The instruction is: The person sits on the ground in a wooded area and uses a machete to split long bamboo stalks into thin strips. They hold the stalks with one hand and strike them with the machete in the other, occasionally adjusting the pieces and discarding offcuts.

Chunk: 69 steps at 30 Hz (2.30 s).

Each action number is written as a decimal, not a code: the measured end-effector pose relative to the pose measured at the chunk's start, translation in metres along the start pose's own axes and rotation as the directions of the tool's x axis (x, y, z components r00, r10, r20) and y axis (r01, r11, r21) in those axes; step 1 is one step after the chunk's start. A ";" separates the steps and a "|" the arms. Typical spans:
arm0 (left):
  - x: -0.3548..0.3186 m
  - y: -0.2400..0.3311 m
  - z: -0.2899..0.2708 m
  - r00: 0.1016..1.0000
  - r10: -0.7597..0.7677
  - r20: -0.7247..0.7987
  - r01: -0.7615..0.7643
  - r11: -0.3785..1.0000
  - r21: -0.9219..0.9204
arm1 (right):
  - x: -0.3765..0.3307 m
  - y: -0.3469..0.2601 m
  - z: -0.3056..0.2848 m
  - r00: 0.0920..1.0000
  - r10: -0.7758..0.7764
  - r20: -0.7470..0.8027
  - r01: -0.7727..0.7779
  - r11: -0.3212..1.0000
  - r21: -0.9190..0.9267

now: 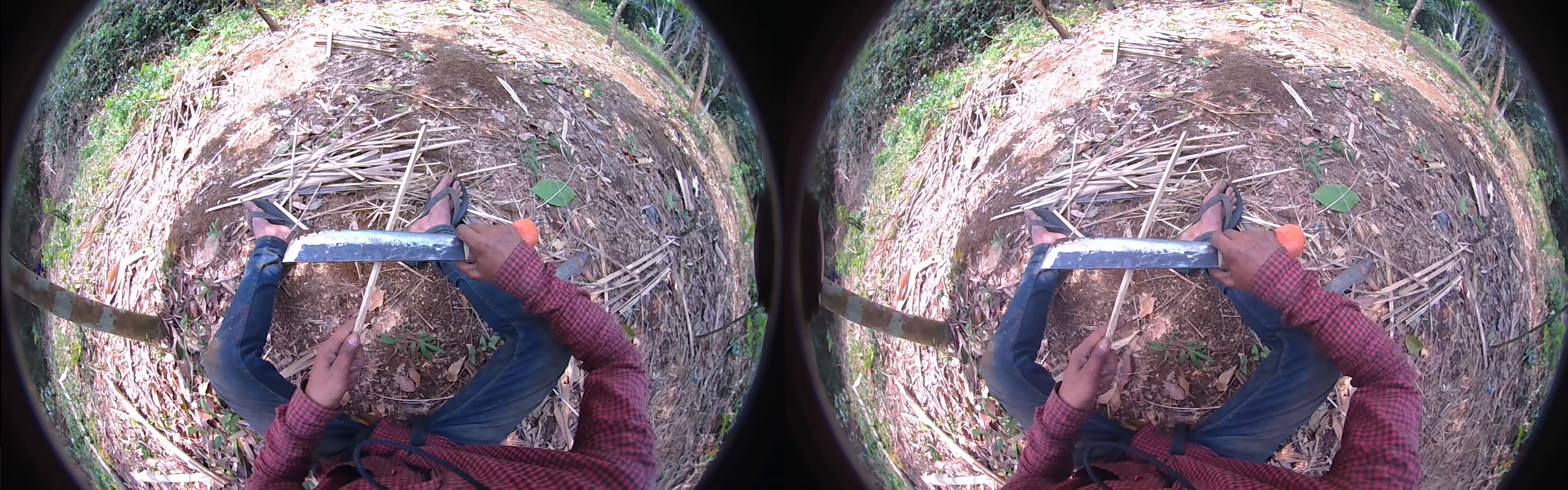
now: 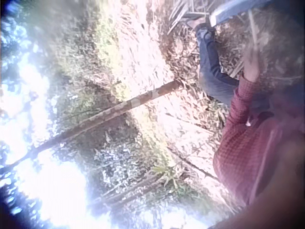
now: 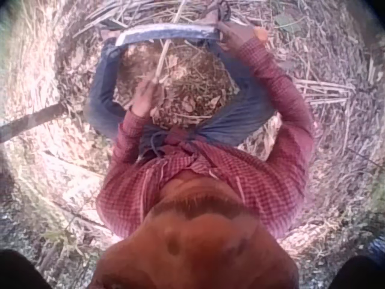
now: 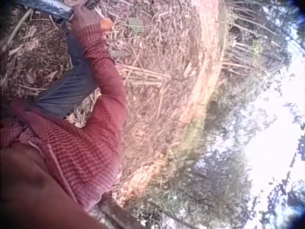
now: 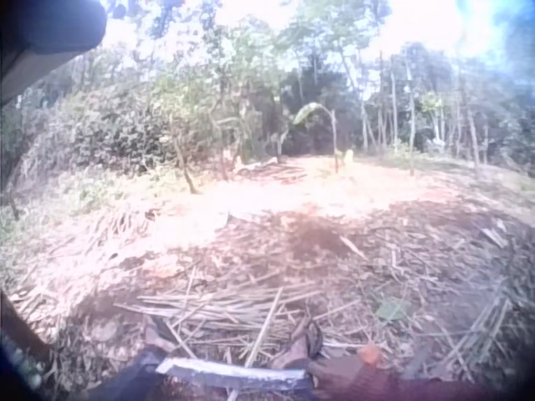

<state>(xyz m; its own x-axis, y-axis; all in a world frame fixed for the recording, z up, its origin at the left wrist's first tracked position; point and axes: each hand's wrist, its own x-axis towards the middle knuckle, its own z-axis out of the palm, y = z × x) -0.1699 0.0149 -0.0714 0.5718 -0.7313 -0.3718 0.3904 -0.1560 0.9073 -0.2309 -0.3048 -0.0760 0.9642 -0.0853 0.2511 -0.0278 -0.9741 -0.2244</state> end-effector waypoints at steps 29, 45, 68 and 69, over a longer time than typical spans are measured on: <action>-0.043 0.012 0.012 0.999 -0.042 0.029 0.044 0.997 -0.068 | 0.006 0.014 -0.017 0.997 0.058 -0.057 -0.061 0.997 -0.048; -0.067 0.000 -0.018 0.996 -0.091 -0.015 0.091 0.996 0.000 | 0.016 0.091 -0.052 0.770 0.597 -0.226 -0.608 0.794 0.024; -0.045 -0.007 -0.007 0.996 -0.023 -0.081 0.025 1.000 0.014 | 0.028 0.008 -0.003 0.953 0.289 0.090 -0.278 0.953 -0.121; -0.053 -0.009 -0.009 0.997 -0.021 -0.077 0.023 0.999 0.027 | 0.035 0.020 -0.013 0.896 0.425 0.131 -0.405 0.901 -0.154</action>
<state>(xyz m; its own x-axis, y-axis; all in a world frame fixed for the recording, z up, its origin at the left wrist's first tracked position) -0.1971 0.0606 -0.0617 0.6176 -0.6745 -0.4045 0.3834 -0.1908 0.9037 -0.2012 -0.3296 -0.0597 0.8864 -0.4628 0.0066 -0.4560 -0.8757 -0.1589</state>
